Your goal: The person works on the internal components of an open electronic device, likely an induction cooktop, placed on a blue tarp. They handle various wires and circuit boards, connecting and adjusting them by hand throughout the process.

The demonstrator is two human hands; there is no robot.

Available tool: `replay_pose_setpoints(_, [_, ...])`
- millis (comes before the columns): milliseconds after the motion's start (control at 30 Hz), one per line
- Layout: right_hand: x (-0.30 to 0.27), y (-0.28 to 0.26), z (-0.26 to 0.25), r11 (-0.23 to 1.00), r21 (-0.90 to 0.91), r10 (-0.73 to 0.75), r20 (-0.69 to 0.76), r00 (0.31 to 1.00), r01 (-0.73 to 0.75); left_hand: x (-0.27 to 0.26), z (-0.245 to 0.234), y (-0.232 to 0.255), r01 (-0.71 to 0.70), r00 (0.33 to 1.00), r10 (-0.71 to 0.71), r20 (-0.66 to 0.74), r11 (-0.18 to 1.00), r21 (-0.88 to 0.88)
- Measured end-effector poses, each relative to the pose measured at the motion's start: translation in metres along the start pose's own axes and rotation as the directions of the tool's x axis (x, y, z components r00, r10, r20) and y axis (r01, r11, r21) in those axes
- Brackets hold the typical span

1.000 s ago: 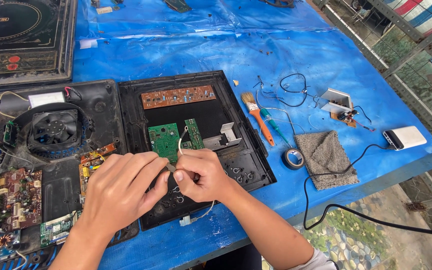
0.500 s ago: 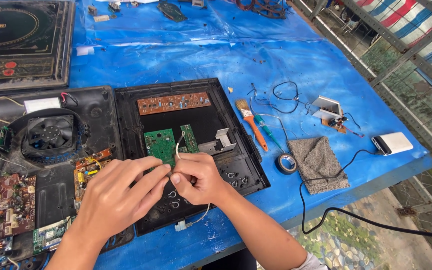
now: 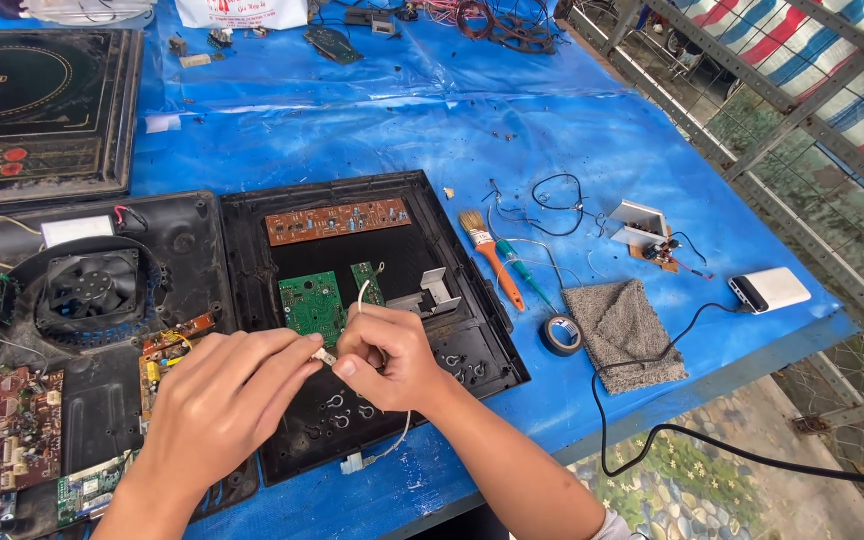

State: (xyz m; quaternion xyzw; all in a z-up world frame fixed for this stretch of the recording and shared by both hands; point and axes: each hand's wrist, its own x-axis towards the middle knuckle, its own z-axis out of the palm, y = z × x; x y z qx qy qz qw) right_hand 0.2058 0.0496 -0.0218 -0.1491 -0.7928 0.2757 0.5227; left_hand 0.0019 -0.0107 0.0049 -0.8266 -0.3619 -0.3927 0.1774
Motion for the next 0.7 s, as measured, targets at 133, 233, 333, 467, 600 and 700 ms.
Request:
replay_pose_setpoints(133, [-0.0003, 0.0013, -0.0005, 1.000, 0.017, 0.009, 0.006, 1.000, -0.009, 0.0013, -0.0015, 0.0003, 0.021, 1.000, -0.021, -0.018, 0.999, 0.028])
replay_pose_setpoints(233, [-0.0009, 0.0032, -0.0013, 1.000, 0.001, 0.011, 0.030, 0.999, -0.011, -0.0009, -0.0005, -0.0008, 0.053, 0.999, -0.053, -0.008, 0.998, 0.035])
replay_pose_setpoints(333, [-0.0012, 0.0042, -0.0013, 1.000, -0.017, -0.007, 0.053, 0.999, 0.007, 0.0003, 0.0003, 0.0013, 0.076, 0.997, -0.076, -0.006, 0.997, 0.032])
replay_pose_setpoints(467, [0.0017, 0.0047, 0.0023, 0.996, -0.051, -0.064, 0.047, 0.997, 0.067, 0.0026, -0.0006, 0.0001, 0.080, 0.997, -0.080, 0.023, 0.997, 0.019])
replay_pose_setpoints(600, [0.0030, 0.0047, 0.0028, 0.992, -0.082, -0.094, 0.054, 0.994, 0.098, 0.0057, -0.0016, 0.0007, 0.108, 0.994, -0.108, 0.003, 0.994, 0.006])
replay_pose_setpoints(700, [0.0027, 0.0065, 0.0041, 0.989, -0.092, -0.111, 0.048, 0.993, 0.115, 0.0024, 0.0006, -0.0018, 0.112, 0.993, -0.112, -0.022, 0.994, 0.013])
